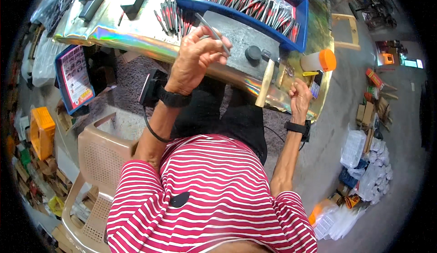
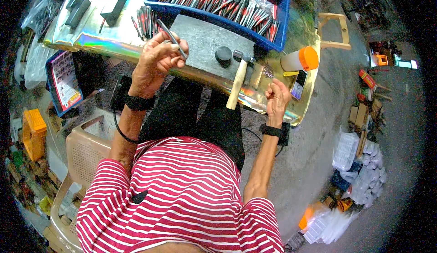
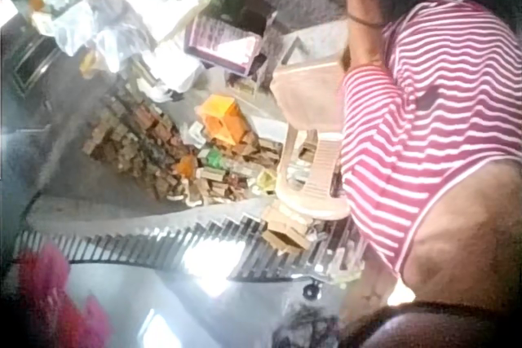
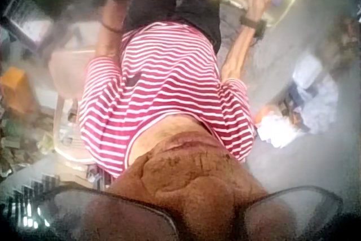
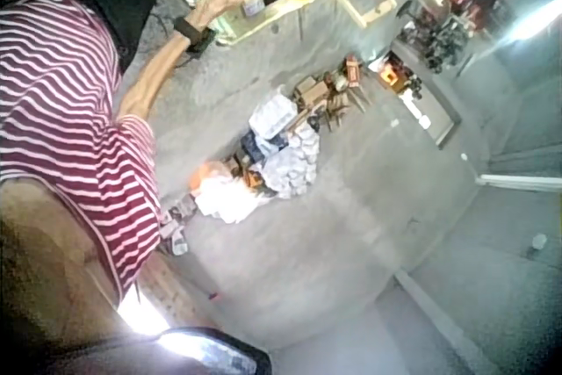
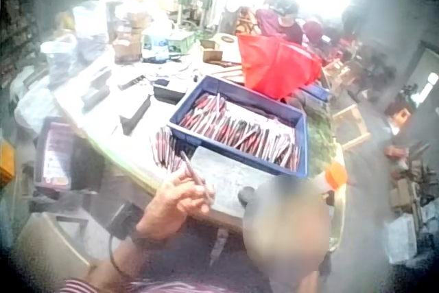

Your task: The person uses a small hammer to strike and straighten metal rods placed on a stone block, handling each rod by hand and placing them back into a blue storage container after working on them.

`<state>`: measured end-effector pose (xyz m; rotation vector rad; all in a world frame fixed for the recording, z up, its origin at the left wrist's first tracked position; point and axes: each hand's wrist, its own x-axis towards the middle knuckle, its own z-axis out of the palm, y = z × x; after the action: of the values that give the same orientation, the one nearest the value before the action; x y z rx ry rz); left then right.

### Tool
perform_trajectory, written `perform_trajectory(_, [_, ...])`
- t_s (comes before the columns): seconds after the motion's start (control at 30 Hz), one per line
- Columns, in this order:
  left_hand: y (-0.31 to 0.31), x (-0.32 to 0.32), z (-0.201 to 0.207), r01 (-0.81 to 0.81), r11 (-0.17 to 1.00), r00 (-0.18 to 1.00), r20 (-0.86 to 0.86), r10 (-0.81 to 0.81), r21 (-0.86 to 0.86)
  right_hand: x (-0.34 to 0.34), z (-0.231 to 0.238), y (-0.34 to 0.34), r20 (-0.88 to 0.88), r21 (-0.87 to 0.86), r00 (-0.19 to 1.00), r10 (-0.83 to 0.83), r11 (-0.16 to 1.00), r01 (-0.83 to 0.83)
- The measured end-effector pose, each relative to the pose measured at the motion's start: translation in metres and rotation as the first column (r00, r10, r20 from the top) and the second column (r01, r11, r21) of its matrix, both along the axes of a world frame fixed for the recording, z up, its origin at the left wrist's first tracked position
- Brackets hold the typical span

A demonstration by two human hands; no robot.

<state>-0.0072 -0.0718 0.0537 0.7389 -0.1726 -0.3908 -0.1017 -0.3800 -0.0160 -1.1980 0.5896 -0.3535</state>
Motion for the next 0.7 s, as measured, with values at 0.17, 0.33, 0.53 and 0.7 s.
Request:
perform_trajectory(0.17, [-0.021,-0.011,0.008,0.1,0.995,0.995,-0.021,-0.1,-0.022,0.003,0.051,0.054,0.149,0.094,0.971,0.187,0.975,-0.202])
perform_trajectory(0.33, [-0.034,-0.025,0.012,0.137,0.988,0.986,-0.08,-0.143,-0.076,0.008,0.091,0.111,0.187,0.044,0.939,0.287,0.953,-0.3])
perform_trajectory(0.53, [-0.041,-0.036,0.014,0.127,0.987,0.981,-0.135,-0.141,-0.102,0.005,0.096,0.138,0.239,-0.198,0.906,0.349,0.931,-0.306])
perform_trajectory(0.7, [-0.042,-0.04,0.013,0.209,0.967,0.958,-0.168,-0.232,-0.146,0.0,0.097,0.144,0.255,-0.232,0.916,0.31,0.939,-0.253])
